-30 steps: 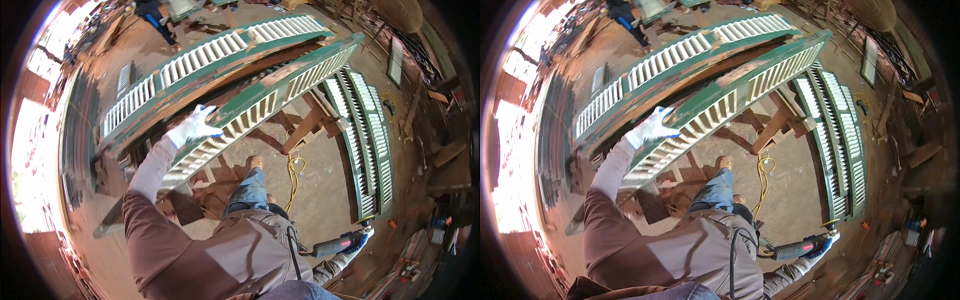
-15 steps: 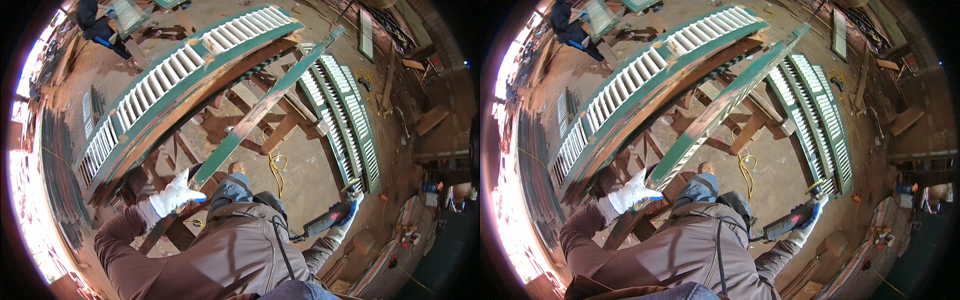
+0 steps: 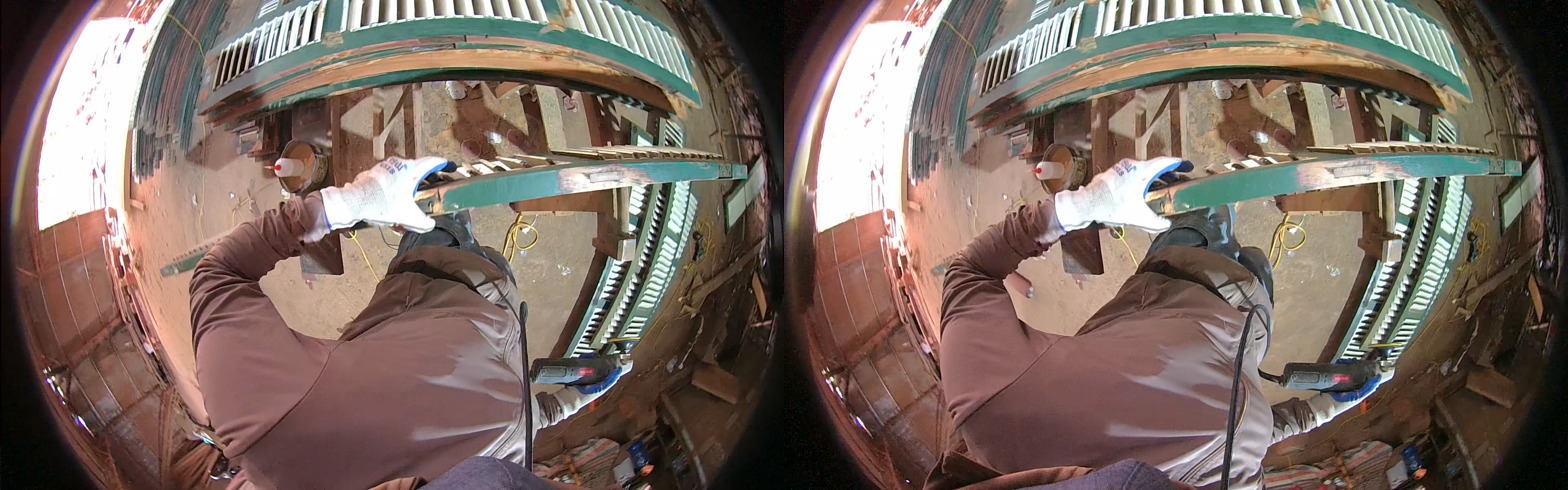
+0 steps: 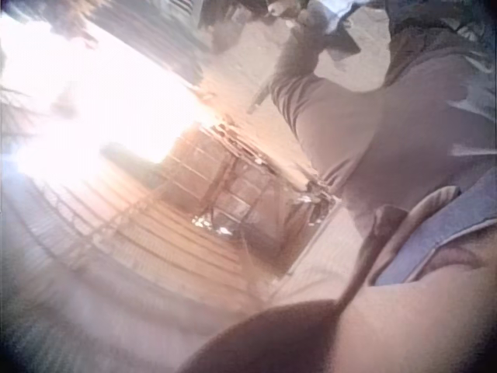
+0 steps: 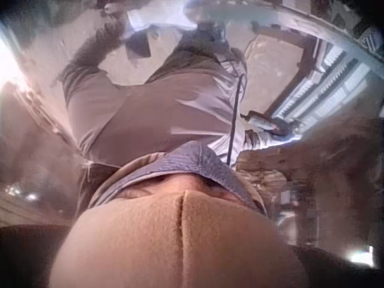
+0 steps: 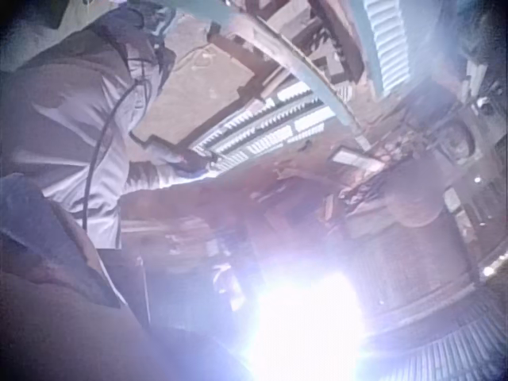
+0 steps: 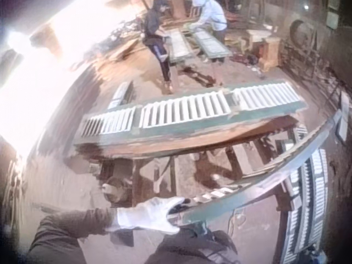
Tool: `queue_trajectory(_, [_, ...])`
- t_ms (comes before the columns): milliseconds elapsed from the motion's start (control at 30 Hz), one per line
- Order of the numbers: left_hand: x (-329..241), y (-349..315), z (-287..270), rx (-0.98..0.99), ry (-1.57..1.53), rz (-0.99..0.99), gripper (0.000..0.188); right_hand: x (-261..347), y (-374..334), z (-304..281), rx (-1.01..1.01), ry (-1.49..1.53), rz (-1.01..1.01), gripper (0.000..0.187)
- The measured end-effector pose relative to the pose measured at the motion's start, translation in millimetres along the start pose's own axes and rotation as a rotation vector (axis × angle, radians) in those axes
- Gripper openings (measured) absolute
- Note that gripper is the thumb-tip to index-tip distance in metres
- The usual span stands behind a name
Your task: The person sands a green wooden slatted frame with an electric sander, then applies glue from a bottle to the joints and presses the pieces together. The work continues across multiple sections of the frame.
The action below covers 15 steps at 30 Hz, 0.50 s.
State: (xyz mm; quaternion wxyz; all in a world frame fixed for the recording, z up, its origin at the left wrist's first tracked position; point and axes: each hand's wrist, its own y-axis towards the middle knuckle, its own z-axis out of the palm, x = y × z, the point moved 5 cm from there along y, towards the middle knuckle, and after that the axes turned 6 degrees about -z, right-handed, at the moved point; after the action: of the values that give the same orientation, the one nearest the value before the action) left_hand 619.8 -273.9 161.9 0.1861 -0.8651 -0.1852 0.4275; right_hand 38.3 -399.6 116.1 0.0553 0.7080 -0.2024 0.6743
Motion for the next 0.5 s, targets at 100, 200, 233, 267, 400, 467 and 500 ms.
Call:
queue_trajectory(100, [-11.7,-19.9,-16.4,-0.175,0.168,-0.097,0.084,7.1,8.4,9.4,0.06,-0.031,-0.056,0.055])
queue_trajectory(200, [-13.6,-47.4,-24.3,-0.421,0.345,-0.091,0.07,13.5,16.8,14.0,0.109,-0.045,-0.093,0.056])
queue_trajectory(233, [-15.9,-56.0,-27.3,-0.432,0.377,-0.128,0.067,15.8,18.1,15.7,0.12,-0.048,-0.107,0.057])
queue_trajectory(267, [-15.5,-63.7,-30.1,-0.442,0.41,-0.165,0.064,17.0,18.9,18.3,0.133,-0.05,-0.118,0.057])
queue_trajectory(400, [0.3,-84.9,-27.2,-0.663,0.428,-0.083,0.053,23.1,20.9,31.2,0.195,-0.072,-0.147,0.059])
queue_trajectory(467, [-0.3,-87.2,-26.7,-0.712,0.406,-0.042,0.056,31.0,23.6,45.3,0.246,-0.13,-0.187,0.061])
queue_trajectory(500, [-0.9,-87.8,-24.8,-0.721,0.373,-0.019,0.058,39.3,17.7,55.2,0.275,-0.193,-0.224,0.061])
